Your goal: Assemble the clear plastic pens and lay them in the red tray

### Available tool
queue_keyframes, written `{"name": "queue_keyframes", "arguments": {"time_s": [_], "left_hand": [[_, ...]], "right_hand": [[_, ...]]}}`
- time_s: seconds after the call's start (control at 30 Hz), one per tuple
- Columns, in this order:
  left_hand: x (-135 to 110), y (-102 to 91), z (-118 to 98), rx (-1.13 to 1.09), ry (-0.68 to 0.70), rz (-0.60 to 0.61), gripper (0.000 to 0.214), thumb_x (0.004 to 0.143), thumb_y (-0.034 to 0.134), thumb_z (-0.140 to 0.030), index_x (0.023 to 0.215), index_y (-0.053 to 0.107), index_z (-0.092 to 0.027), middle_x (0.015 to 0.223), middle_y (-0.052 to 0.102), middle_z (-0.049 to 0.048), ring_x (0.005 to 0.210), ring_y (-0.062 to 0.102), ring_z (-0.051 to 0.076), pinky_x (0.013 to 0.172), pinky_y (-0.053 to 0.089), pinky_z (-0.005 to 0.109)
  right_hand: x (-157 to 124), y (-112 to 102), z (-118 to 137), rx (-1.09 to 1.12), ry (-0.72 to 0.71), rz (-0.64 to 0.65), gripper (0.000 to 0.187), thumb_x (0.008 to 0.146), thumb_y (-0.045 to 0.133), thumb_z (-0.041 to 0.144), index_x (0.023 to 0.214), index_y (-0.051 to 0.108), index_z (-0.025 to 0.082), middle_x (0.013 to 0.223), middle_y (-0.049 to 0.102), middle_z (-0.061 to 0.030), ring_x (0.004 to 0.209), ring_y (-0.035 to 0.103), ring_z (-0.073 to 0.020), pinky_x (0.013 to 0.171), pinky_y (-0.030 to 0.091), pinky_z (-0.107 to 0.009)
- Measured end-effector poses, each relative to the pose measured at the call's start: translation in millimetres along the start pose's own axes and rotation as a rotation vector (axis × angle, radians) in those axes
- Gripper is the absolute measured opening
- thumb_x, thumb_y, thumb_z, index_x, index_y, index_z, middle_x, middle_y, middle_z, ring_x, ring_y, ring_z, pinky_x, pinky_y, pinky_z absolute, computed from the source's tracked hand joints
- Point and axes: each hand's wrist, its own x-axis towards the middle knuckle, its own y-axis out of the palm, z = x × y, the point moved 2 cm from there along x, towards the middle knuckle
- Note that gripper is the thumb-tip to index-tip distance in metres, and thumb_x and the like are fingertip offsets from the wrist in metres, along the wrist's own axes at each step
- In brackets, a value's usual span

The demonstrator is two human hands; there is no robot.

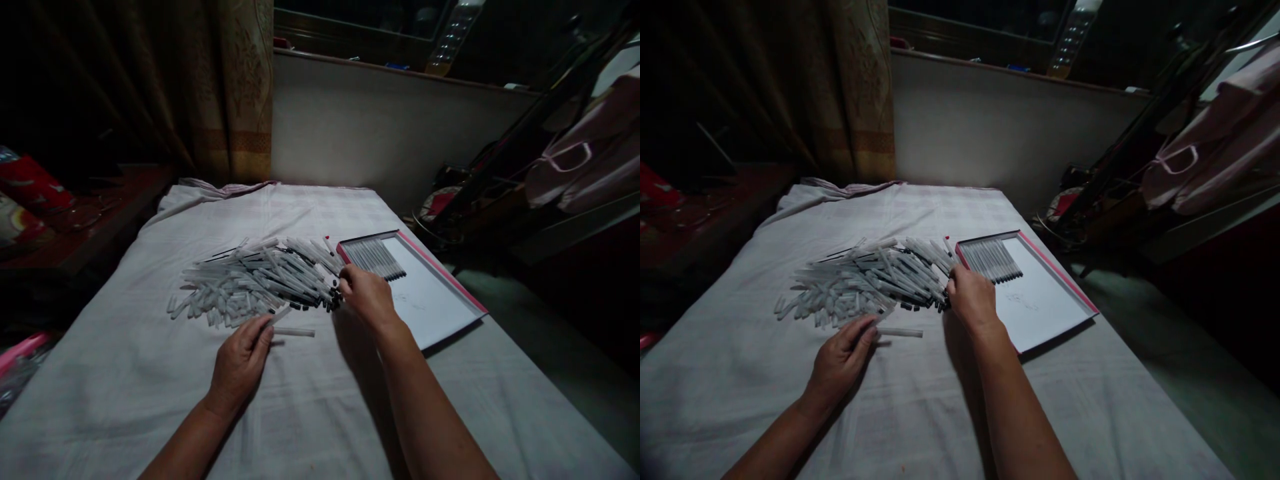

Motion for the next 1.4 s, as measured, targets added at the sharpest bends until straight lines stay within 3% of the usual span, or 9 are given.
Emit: {"name": "queue_keyframes", "arguments": {"time_s": [0.07, 0.13, 0.2, 0.27, 0.4, 0.53, 1.0, 1.17, 1.4], "left_hand": [[-0.9, -1.3, -0.7, 0.004, 0.106, -0.034, 0.028, 0.098, 0.052, -0.037, 0.109, 0.072, -0.022, 0.098, 0.078, 0.0059, 0.089, 0.073, 0.019, 0.080, 0.056, 0.030], [-1.8, -3.2, 0.2, 0.025, 0.161, -0.045, 0.025, 0.098, 0.052, -0.033, 0.111, 0.072, -0.023, 0.097, 0.077, 0.0053, 0.089, 0.071, 0.019, 0.081, 0.055, 0.031], [-3.3, -5.3, 2.6, 0.053, 0.166, -0.044, 0.025, 0.099, 0.052, -0.032, 0.112, 0.071, -0.023, 0.099, 0.076, 0.0052, 0.090, 0.070, 0.019, 0.082, 0.054, 0.033], [-5.8, -7.3, 5.0, 0.088, 0.153, -0.042, 0.025, 0.099, 0.052, -0.033, 0.113, 0.071, -0.024, 0.100, 0.075, 0.0052, 0.092, 0.069, 0.020, 0.083, 0.052, 0.035], [-13.5, -11.8, 5.2, 0.132, 0.110, -0.053, 0.027, 0.099, 0.050, -0.035, 0.113, 0.071, -0.025, 0.099, 0.075, 0.0048, 0.092, 0.069, 0.021, 0.085, 0.050, 0.037], [-19.2, -16.1, 1.8, 0.169, 0.072, -0.059, 0.028, 0.100, 0.048, -0.036, 0.112, 0.071, -0.026, 0.101, 0.075, 0.0050, 0.094, 0.068, 0.021, 0.084, 0.050, 0.036], [-20.6, -18.1, -0.4, 0.244, 0.138, -0.033, 0.025, 0.099, 0.050, -0.030, 0.114, 0.070, -0.027, 0.099, 0.072, 0.0046, 0.092, 0.066, 0.021, 0.085, 0.046, 0.037], [-21.3, -18.7, 0.2, 0.273, 0.136, -0.006, 0.026, 0.098, 0.050, -0.030, 0.115, 0.069, -0.027, 0.100, 0.072, 0.0051, 0.092, 0.065, 0.022, 0.087, 0.045, 0.038], [-20.0, -20.7, -8.6, 0.312, 0.250, 0.047, 0.023, 0.097, 0.053, -0.027, 0.113, 0.070, -0.024, 0.099, 0.071, 0.0073, 0.094, 0.063, 0.024, 0.088, 0.043, 0.041]], "right_hand": [[-16.2, 6.4, -10.0, 0.385, 0.016, -0.182, 0.021, 0.084, 0.056, 0.029, 0.091, 0.074, 0.020, 0.087, 0.076, -0.0081, 0.079, 0.069, -0.0219, 0.074, 0.049, -0.032], [-30.7, 19.4, -17.6, 0.803, 0.043, -0.278, 0.021, 0.078, 0.061, 0.036, 0.084, 0.072, 0.019, 0.079, 0.074, -0.0059, 0.073, 0.066, -0.0195, 0.070, 0.051, -0.030], [-42.8, 33.1, -19.8, 1.077, 0.075, -0.238, 0.025, 0.071, 0.068, 0.040, 0.082, 0.073, 0.019, 0.072, 0.072, -0.0043, 0.065, 0.063, -0.0173, 0.063, 0.050, -0.029], [-53.3, 42.0, -17.6, 1.196, 0.093, -0.132, 0.027, 0.068, 0.070, 0.041, 0.081, 0.075, 0.018, 0.067, 0.069, -0.0030, 0.058, 0.058, -0.0148, 0.056, 0.048, -0.027], [-68.3, 45.3, -11.4, 1.229, 0.075, 0.039, 0.020, 0.065, 0.072, 0.035, 0.073, 0.077, 0.017, 0.061, 0.067, -0.0022, 0.056, 0.056, -0.0136, 0.055, 0.045, -0.026], [-72.4, 43.6, -12.1, 1.216, 0.057, 0.132, 0.016, 0.064, 0.073, 0.032, 0.069, 0.076, 0.018, 0.061, 0.066, -0.0015, 0.058, 0.057, -0.0138, 0.059, 0.046, -0.027], [-75.3, 40.0, -9.6, 1.211, 0.068, 0.270, 0.014, 0.064, 0.074, 0.031, 0.066, 0.074, 0.017, 0.054, 0.060, 0.0003, 0.044, 0.048, -0.0095, 0.042, 0.036, -0.022], [-76.3, 40.0, -9.2, 1.196, 0.058, 0.308, 0.014, 0.067, 0.072, 0.032, 0.069, 0.074, 0.018, 0.055, 0.061, 0.0003, 0.043, 0.052, -0.0110, 0.042, 0.039, -0.022], [-78.8, 48.0, -5.3, 1.091, -0.053, 0.308, 0.014, 0.072, 0.065, 0.028, 0.071, 0.074, 0.017, 0.059, 0.064, -0.0004, 0.052, 0.054, -0.0122, 0.050, 0.042, -0.023]]}}
